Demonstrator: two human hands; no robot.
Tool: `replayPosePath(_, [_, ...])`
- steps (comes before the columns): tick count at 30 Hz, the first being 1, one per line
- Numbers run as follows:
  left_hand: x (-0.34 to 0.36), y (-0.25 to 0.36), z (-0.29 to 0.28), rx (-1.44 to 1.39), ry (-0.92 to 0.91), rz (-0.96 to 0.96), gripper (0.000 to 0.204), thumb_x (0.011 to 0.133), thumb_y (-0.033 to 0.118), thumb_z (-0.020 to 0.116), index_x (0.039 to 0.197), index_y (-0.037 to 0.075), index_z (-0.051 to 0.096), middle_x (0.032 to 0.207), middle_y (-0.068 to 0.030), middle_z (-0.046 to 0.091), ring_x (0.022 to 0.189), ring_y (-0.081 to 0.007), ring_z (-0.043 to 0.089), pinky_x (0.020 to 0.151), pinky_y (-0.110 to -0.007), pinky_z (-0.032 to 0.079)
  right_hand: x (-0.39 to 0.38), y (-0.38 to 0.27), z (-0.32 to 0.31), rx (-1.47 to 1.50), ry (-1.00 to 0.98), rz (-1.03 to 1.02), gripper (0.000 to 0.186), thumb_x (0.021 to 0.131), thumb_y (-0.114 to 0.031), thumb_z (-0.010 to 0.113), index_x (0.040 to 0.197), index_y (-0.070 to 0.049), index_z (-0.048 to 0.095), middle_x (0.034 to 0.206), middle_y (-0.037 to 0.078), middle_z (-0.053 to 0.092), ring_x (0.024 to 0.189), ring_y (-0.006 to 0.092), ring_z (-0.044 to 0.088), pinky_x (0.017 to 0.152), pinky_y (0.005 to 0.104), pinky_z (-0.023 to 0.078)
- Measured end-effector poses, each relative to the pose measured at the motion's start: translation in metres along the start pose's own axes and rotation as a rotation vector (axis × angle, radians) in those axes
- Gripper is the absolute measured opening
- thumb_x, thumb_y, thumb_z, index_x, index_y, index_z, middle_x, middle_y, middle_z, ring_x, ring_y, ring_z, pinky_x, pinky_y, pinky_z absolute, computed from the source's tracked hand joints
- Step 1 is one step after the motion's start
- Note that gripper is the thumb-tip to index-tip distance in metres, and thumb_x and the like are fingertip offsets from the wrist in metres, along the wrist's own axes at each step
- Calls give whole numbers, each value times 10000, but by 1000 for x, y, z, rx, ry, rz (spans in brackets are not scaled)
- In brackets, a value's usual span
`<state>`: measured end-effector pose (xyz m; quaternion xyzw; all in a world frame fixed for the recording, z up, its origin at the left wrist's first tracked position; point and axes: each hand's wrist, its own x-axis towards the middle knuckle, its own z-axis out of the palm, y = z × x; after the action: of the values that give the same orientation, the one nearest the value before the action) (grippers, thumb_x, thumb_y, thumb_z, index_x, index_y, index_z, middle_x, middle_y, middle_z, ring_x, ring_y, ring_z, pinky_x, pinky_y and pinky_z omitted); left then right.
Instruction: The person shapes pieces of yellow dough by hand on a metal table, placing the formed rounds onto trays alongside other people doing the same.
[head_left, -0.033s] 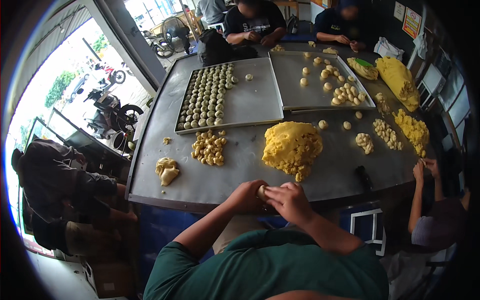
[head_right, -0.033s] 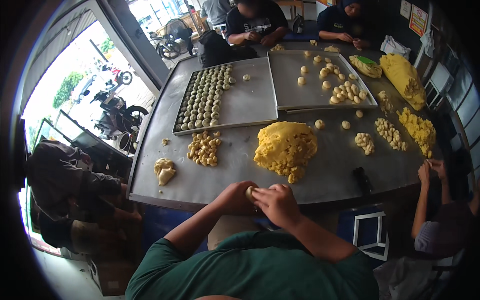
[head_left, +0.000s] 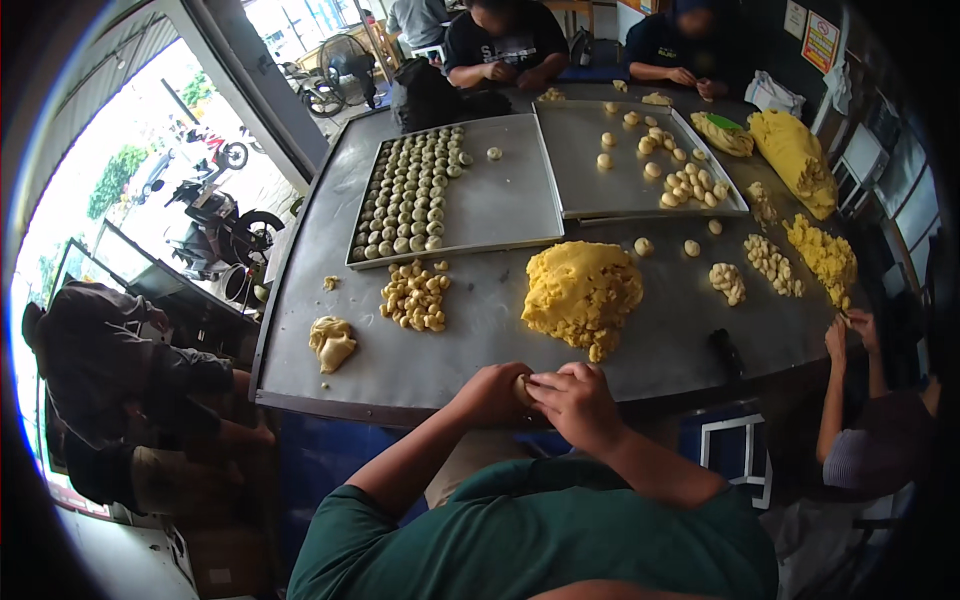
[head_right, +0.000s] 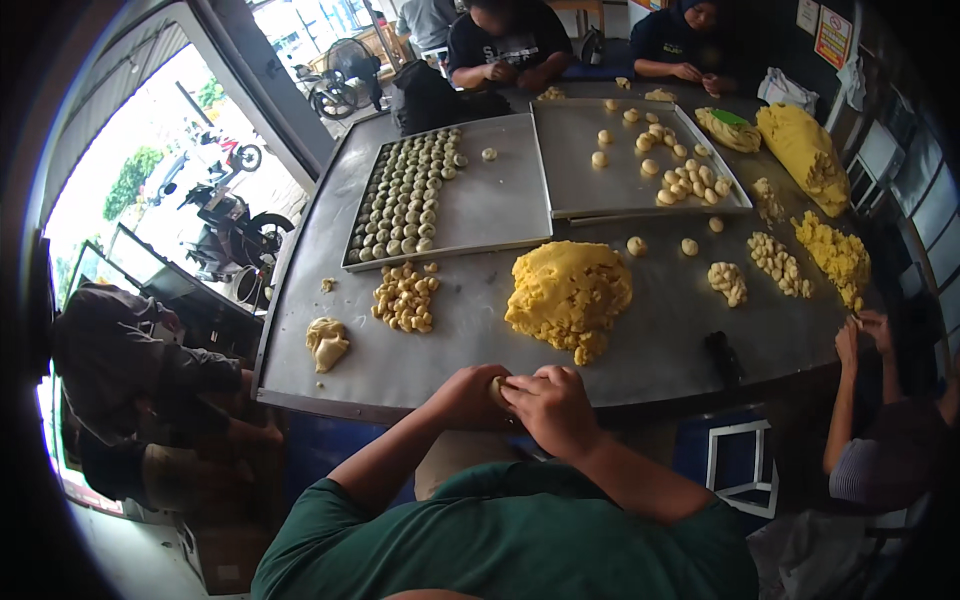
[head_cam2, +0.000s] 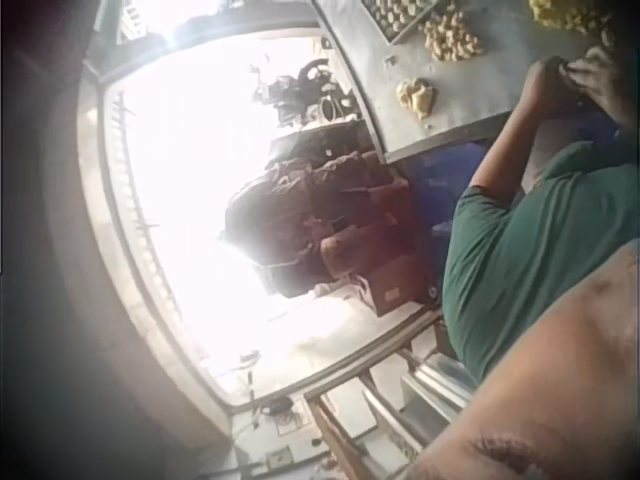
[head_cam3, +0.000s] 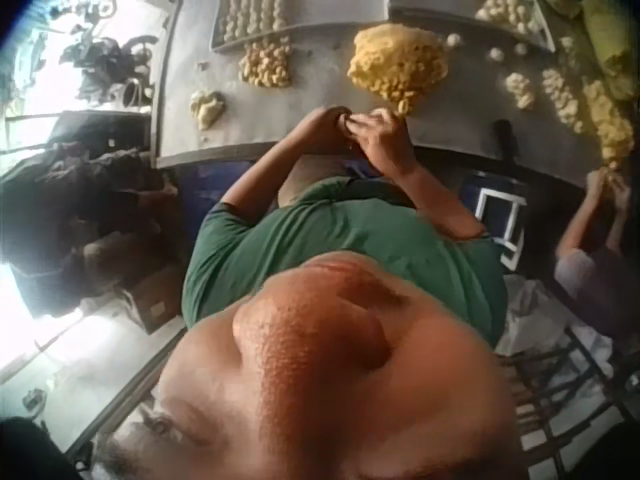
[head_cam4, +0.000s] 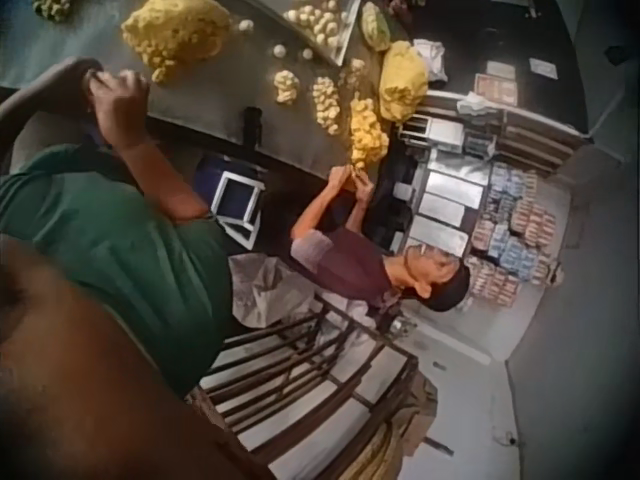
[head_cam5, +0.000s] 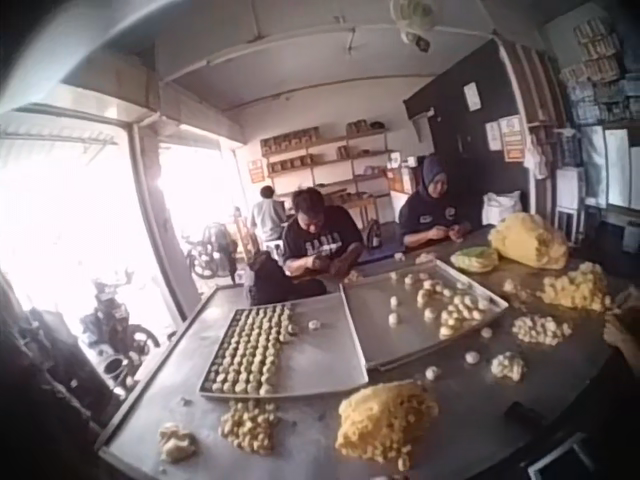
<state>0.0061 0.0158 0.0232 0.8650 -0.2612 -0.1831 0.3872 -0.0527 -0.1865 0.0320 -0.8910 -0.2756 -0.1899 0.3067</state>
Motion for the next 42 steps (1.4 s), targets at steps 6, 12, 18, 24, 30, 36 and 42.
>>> replayPosePath(6, [1,11,14,-18,89,-3,460,736,287,865,1078,41,679,968,-190,727,950,-399,706,823,-442,561,-2,19,15,30,-59,39,222,854,-153,711,1064,-139,781,1043,-2,749,982,230,646,915,416,473])
replayPosePath(12, [5,-6,14,74,58,-3,443,732,284,854,1050,32,677,1005,-202,716,959,-414,693,826,-459,562,-4,15,23,94,-4,93,196,810,-109,748,1003,-119,784,1028,44,755,990,264,666,911,431,492])
replayPosePath(18, [-1,9,12,84,122,32,500,706,202,849,1129,35,638,1053,-204,716,989,-409,692,847,-444,562,4,24,28,95,-105,95,171,792,-108,743,957,-125,782,932,48,738,944,263,665,888,397,486])
replayPosePath(24, [5,-9,28,-252,159,-96,489,746,158,823,1165,25,608,1041,-207,710,978,-421,688,853,-443,555,4,20,37,215,118,157,188,860,-150,777,1039,-92,774,938,64,753,861,317,662,858,419,512])
replayPosePath(30, [5,10,28,-99,284,-92,362,805,184,809,1096,38,652,961,-206,720,939,-384,708,814,-416,558,1,18,28,337,77,392,838,856,-258,840,1545,-62,405,1306,212,553,1094,320,606,946,425,508])
replayPosePath(36, [3,37,7,25,214,-106,221,864,220,784,988,54,708,902,-154,731,853,-218,732,773,-372,559,10,37,20,836,43,509,787,884,-234,830,1538,-87,416,1269,151,555,1089,237,612,996,409,502])
replayPosePath(42, [-1,25,16,-361,430,214,260,1011,249,647,1107,24,733,1190,-114,751,1116,-285,703,1130,-374,401,1,32,44,1622,-28,1251,415,1026,-478,614,1278,-148,618,1079,40,638,919,189,634,827,358,543])
